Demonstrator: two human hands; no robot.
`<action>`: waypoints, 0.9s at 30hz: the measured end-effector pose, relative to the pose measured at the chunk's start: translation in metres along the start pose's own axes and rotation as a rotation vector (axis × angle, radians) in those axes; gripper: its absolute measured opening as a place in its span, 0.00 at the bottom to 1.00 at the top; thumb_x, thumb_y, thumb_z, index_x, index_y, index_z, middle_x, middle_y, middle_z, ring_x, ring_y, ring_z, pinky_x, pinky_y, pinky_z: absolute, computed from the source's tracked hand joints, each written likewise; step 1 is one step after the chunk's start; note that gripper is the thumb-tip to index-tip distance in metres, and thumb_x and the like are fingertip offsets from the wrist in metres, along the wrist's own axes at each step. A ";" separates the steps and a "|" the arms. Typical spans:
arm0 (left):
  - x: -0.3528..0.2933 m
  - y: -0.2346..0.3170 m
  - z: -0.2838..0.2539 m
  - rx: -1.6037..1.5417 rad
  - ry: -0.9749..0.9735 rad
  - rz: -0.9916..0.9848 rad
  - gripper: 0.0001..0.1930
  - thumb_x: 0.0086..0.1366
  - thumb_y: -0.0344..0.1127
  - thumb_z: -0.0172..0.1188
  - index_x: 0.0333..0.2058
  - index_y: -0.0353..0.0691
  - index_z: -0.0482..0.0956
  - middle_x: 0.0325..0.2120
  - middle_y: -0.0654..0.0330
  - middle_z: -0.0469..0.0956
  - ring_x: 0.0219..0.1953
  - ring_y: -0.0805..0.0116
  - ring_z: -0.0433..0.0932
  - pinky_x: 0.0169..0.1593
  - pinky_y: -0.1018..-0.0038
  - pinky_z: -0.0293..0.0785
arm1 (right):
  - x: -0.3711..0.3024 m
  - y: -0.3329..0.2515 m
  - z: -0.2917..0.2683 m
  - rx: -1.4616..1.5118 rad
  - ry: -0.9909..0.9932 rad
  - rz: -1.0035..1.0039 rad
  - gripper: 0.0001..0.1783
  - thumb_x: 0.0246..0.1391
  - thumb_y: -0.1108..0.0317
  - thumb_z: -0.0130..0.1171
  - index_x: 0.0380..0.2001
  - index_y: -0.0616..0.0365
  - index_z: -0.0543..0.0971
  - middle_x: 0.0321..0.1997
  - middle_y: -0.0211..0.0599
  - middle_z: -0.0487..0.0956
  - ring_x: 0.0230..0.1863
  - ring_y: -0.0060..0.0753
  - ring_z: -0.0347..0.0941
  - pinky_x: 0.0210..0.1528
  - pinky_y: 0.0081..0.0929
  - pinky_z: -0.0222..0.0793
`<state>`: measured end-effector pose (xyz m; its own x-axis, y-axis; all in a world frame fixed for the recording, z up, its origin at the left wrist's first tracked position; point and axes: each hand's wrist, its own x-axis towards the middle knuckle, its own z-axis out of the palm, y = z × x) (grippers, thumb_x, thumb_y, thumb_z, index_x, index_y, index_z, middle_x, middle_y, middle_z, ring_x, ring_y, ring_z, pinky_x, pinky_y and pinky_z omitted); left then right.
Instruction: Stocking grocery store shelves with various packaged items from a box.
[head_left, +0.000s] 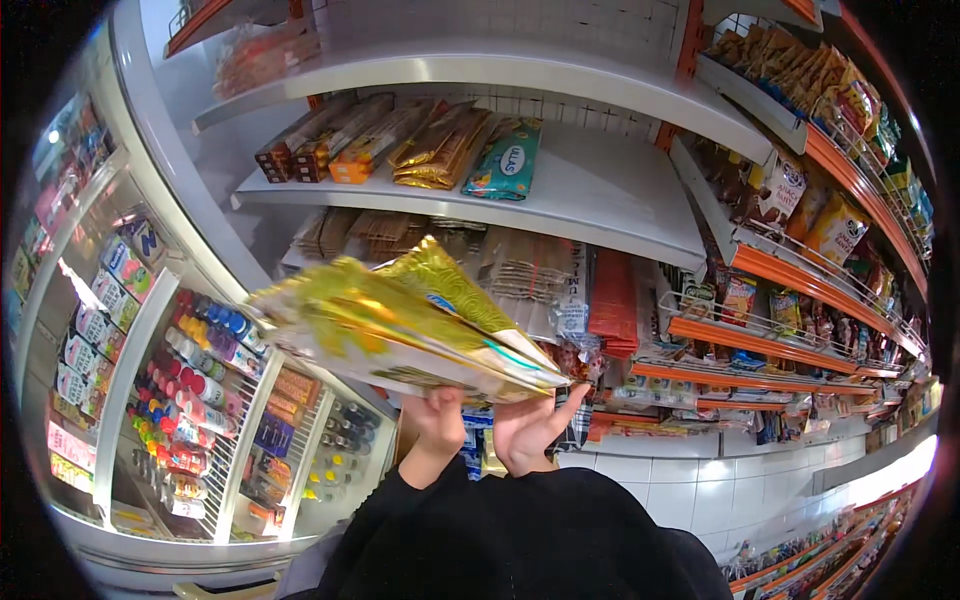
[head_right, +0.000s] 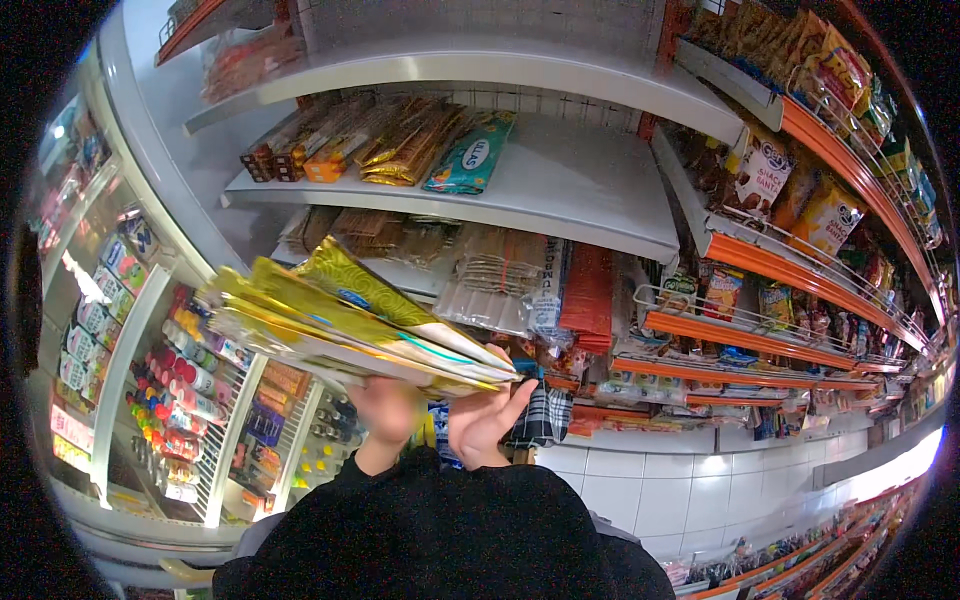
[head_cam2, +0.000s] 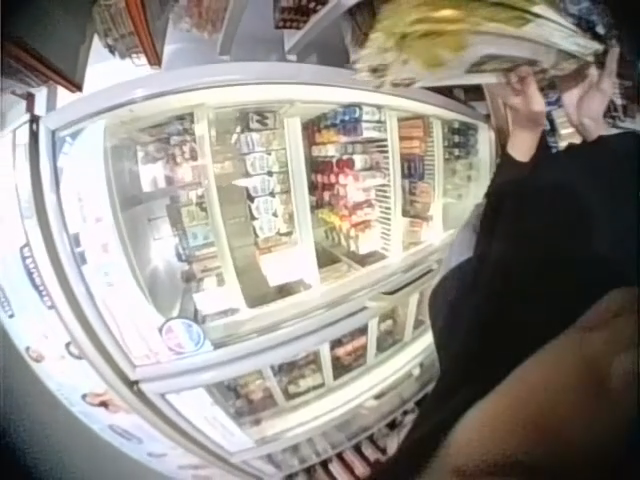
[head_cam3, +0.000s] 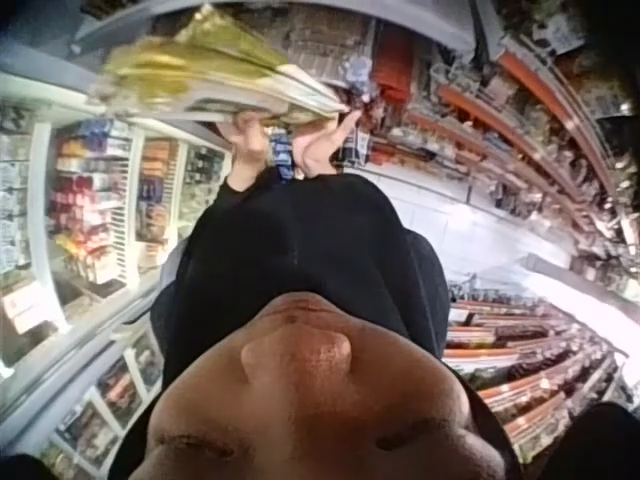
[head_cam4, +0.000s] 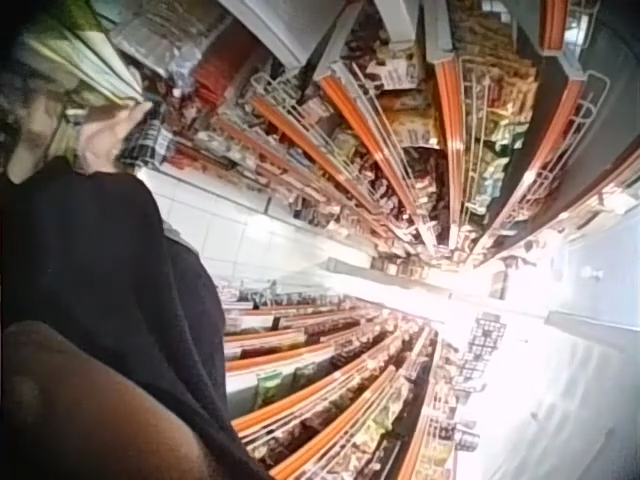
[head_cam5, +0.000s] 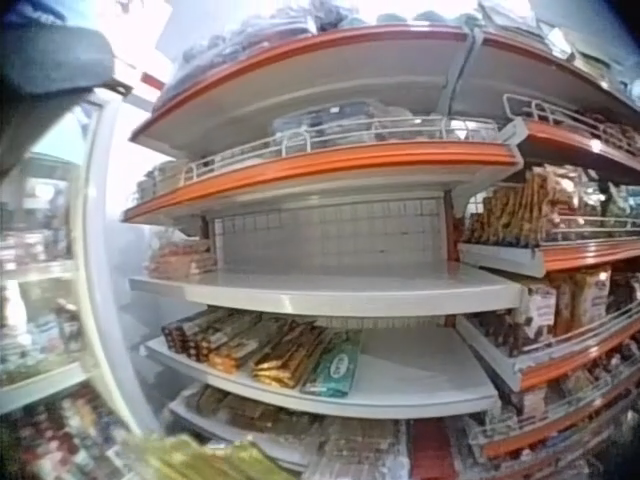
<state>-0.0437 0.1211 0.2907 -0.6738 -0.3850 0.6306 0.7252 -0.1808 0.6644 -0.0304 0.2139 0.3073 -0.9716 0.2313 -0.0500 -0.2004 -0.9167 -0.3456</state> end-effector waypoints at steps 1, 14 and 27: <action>0.001 0.001 0.004 0.013 -0.070 0.001 0.36 0.55 0.37 0.59 0.55 0.30 0.48 0.46 0.55 0.64 0.48 0.68 0.66 0.49 0.74 0.63 | 0.004 -0.001 0.001 0.019 0.013 0.034 0.44 0.47 0.28 0.34 0.53 0.55 0.62 0.55 0.37 0.65 0.57 0.37 0.58 0.59 0.37 0.49; 0.014 -0.023 0.020 0.097 0.024 -0.043 0.43 0.56 0.54 0.51 0.59 0.35 0.39 0.58 0.52 0.48 0.58 0.60 0.53 0.59 0.64 0.50 | 0.009 0.003 -0.009 -0.077 -0.063 -0.020 0.37 0.53 0.38 0.36 0.54 0.60 0.61 0.59 0.40 0.62 0.59 0.40 0.56 0.61 0.38 0.48; 0.022 -0.008 0.019 -0.414 0.395 -0.399 0.26 0.64 0.53 0.39 0.54 0.41 0.59 0.48 0.60 0.66 0.49 0.66 0.67 0.52 0.70 0.63 | 0.037 -0.077 0.040 -1.151 -0.740 -0.181 0.36 0.52 0.50 0.48 0.58 0.59 0.53 0.57 0.47 0.63 0.57 0.41 0.61 0.58 0.35 0.53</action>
<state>-0.0667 0.1309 0.3066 -0.8548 -0.5037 0.1245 0.4801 -0.6769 0.5579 -0.0560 0.2802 0.3691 -0.8557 -0.2405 0.4582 -0.4663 -0.0256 -0.8842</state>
